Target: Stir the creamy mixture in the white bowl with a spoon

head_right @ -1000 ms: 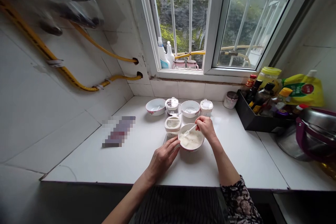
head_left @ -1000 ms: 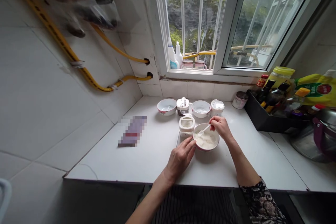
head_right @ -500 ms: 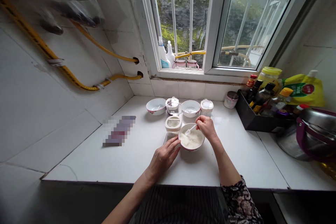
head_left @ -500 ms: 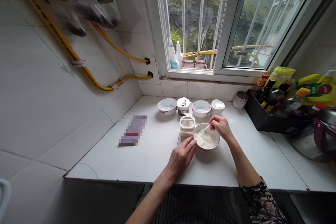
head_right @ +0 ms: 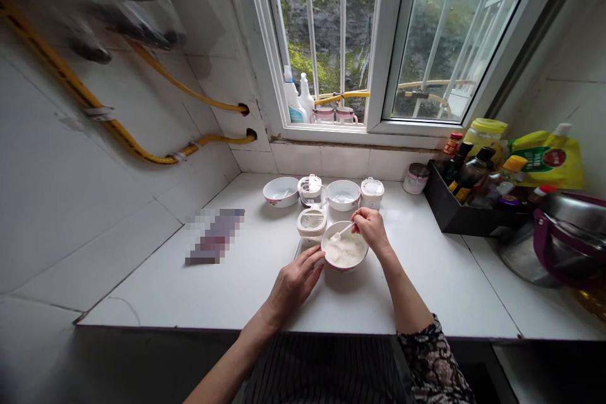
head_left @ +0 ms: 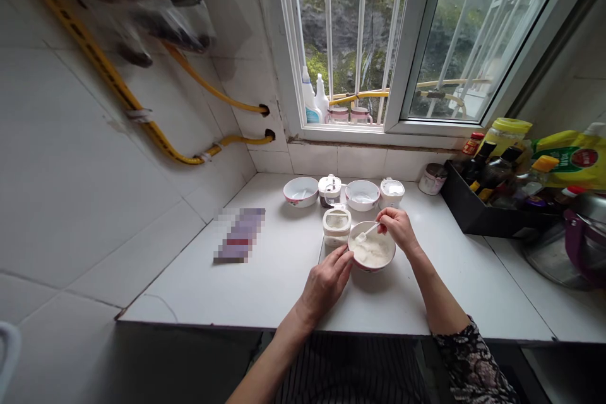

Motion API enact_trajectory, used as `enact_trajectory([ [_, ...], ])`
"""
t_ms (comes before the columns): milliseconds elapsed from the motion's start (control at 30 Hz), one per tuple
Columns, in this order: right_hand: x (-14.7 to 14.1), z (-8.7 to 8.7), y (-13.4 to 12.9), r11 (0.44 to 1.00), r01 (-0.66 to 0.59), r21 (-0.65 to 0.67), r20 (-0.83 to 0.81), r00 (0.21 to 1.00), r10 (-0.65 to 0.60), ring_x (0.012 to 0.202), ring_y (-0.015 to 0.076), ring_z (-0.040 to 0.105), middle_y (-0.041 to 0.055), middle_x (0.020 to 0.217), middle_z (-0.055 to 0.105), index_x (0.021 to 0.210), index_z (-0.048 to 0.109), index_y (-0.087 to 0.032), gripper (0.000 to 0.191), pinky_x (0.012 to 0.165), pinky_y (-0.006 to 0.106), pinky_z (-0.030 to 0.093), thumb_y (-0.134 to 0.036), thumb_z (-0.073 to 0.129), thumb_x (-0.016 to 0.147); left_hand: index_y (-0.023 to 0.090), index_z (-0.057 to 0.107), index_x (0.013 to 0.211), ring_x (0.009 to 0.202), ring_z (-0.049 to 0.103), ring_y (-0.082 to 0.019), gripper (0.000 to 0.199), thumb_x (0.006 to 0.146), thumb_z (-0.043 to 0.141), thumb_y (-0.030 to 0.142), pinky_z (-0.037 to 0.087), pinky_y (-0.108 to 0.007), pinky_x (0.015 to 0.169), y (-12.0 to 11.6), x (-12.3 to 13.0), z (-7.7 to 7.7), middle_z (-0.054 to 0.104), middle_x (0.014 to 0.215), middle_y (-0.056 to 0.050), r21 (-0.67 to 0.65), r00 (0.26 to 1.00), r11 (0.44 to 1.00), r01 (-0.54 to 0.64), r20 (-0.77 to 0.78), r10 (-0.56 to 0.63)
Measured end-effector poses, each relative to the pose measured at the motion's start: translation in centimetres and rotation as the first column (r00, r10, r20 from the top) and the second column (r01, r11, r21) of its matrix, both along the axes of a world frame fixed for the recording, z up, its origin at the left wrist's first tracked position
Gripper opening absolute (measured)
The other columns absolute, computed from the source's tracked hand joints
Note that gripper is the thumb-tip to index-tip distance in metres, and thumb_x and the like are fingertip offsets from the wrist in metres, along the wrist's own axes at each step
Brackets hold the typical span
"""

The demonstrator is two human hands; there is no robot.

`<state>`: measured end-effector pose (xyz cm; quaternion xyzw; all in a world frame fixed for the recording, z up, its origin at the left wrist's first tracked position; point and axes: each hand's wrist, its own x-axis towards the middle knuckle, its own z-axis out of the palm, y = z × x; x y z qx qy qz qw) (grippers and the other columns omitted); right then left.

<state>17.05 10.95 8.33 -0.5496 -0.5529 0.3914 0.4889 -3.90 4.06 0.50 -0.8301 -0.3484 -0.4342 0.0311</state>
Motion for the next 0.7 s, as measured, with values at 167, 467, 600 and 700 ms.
enact_trajectory([
  [167, -0.05, -0.23, 0.05, 1.0, 0.017, 0.001, 0.044, 0.999, -0.017, 0.046, 0.0133, 0.049, -0.0014, 0.043, 0.057, 0.057, 0.06, -0.02, 0.015, 0.05, 0.025, 0.041, -0.027, 0.047, 0.056, 0.021, 0.051, 0.13, 0.109, 0.068, -0.023, 0.034, 0.097, 0.046, 0.014, 0.061, -0.032, 0.084, 0.02, 0.04, -0.04, 0.065, 0.124, -0.013, 0.01, 1.0, 1.0, -0.004, -0.008, 0.004],
  [467, 0.01, -0.46, 0.12, 0.999, 0.013, 0.029, 0.062, 0.998, -0.015, 0.046, 0.0129, 0.049, -0.0014, 0.044, 0.057, 0.057, 0.06, -0.02, 0.015, 0.05, 0.024, 0.04, -0.028, 0.047, 0.058, 0.02, 0.052, 0.128, 0.109, 0.068, -0.023, 0.031, 0.098, 0.046, 0.014, 0.061, -0.033, 0.085, 0.0, 0.01, -0.08, 0.065, 0.124, -0.013, 0.0, 1.0, 1.0, -0.004, -0.002, 0.004],
  [600, 0.22, -0.27, 0.3, 1.0, -0.001, -0.025, -0.082, 0.997, -0.001, 0.043, 0.0118, 0.046, -0.0008, 0.042, 0.057, 0.056, 0.06, -0.019, 0.014, 0.048, 0.024, 0.038, -0.026, 0.048, 0.054, 0.02, 0.053, 0.128, 0.11, 0.067, -0.023, 0.032, 0.097, 0.046, 0.014, 0.06, -0.032, 0.086, 0.03, -0.02, -0.15, 0.065, 0.125, -0.013, -0.002, 1.0, 1.0, -0.003, -0.004, 0.003],
  [700, 0.6, -0.13, 0.51, 0.998, -0.017, -0.061, -0.173, 0.985, 0.007, 0.041, 0.0118, 0.047, -0.0003, 0.042, 0.057, 0.053, 0.06, -0.018, 0.012, 0.047, 0.025, 0.039, -0.025, 0.05, 0.052, 0.019, 0.054, 0.127, 0.109, 0.068, -0.022, 0.031, 0.097, 0.046, 0.014, 0.061, -0.031, 0.085, 0.05, 0.0, -0.12, 0.065, 0.123, -0.013, 0.017, 1.0, 1.0, -0.004, -0.004, 0.004],
])
